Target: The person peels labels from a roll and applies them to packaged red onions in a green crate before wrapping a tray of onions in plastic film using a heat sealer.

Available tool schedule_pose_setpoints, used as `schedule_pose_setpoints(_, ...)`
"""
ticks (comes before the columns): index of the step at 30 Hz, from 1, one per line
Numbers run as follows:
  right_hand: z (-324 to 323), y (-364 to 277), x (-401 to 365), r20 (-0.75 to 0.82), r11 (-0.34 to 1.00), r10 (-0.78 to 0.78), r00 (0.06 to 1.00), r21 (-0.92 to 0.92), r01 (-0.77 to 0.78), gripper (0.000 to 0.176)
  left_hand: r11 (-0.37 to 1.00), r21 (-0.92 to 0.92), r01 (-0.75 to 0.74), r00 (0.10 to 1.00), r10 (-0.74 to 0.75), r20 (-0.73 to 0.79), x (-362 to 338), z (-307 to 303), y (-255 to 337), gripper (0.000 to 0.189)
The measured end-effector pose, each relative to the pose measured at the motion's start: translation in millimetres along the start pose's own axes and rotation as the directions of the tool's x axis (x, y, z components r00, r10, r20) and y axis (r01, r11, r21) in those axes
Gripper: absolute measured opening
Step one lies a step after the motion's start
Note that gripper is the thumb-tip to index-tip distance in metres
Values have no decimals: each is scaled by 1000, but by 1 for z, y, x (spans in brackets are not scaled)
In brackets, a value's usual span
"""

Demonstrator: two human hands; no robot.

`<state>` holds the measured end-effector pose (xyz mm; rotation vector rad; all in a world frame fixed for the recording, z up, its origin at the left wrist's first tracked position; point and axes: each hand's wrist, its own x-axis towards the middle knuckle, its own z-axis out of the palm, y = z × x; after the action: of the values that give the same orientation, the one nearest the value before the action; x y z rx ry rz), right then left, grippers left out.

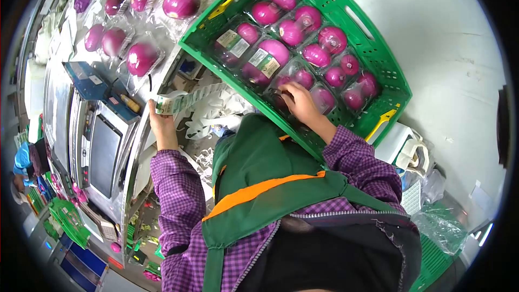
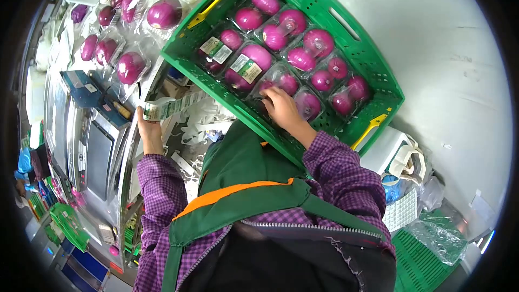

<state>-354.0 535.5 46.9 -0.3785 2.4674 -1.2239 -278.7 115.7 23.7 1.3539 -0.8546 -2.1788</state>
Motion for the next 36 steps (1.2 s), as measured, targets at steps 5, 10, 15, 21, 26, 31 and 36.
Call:
schedule_pose_setpoints(5, 0, -4, 29, 3, 945, -287, 958, -163, 284, 23, 998, -61, -21, 996, 26, 83, 25, -24, -8, 35)
schedule_pose_setpoints(10, 0, -5, 36, -19, 964, -260, 966, -69, 258, 21, 998, -45, -39, 999, 40, 22, -2, -9, -3, 29)
schedule_pose_setpoints(15, -7, -17, 33, -127, 972, -216, 968, 65, 225, 17, 999, -41, 1, 1000, -1, 5, -4, -6, 3, 24)
schedule_pose_setpoints(21, -12, -79, 23, -184, 949, -181, 966, 225, 220, 15, 995, -96, 26, 997, -18, 82, -23, 1, 12, 24)
schedule_pose_setpoints(26, 20, -136, 5, 109, 811, -78, 991, 585, 0, 17, 993, -100, 65, 995, -57, 81, -79, 18, 18, 18)
schedule_pose_setpoints(31, 85, -157, 2, 794, 274, -72, 604, 598, -753, 44, 978, -210, -1, 973, 50, 226, -147, 29, 24, 22)
schedule_pose_setpoints(36, 140, -180, -3, 868, -265, -101, 486, 447, -854, 44, 963, -262, -70, 969, 128, 209, -186, 10, 16, 26)
